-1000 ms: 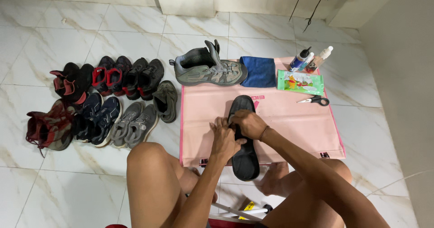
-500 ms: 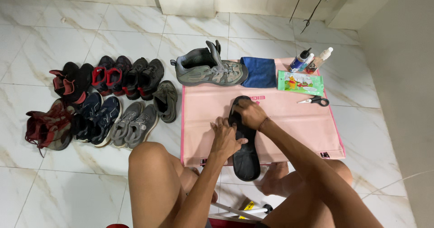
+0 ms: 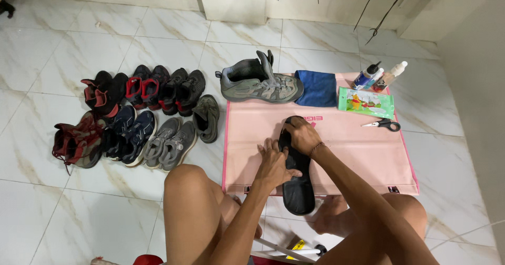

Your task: The person scrubs the sole of a black shoe using a sanding block and then wipes it with a cloth. The person flips the shoe over to clean the upper part and continues scrubbing and wiping the shoe.

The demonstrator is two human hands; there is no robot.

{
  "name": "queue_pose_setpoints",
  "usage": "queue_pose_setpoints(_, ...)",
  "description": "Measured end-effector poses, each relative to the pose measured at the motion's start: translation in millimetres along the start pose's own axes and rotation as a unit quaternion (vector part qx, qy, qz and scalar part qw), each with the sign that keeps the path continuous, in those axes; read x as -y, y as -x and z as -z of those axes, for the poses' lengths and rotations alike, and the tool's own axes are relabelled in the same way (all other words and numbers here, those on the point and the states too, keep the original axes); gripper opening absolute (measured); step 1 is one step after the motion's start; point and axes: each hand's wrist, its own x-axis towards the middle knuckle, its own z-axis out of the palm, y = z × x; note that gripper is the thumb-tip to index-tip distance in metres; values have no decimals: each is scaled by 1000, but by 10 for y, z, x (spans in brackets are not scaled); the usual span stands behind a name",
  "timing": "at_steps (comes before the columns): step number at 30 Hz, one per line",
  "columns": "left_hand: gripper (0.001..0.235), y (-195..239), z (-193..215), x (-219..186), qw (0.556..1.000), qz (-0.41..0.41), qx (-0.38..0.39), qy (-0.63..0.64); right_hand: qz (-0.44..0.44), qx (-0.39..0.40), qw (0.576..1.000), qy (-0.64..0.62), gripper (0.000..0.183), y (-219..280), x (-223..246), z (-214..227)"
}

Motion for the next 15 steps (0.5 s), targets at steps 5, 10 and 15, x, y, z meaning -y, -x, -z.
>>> queue_pose_setpoints(5,105,-74,-36,-7,1000,17,1,-4,59,31,996,-65,26,160,265,373)
queue_pose_setpoints(10,108,-16,-36,-32,1000,16,14,-10,32,11,999,7,23,3,-71,119)
queue_pose_setpoints(15,107,-69,-163,-1,999,8,0,-41,48,27,994,-93,26,115,246,370)
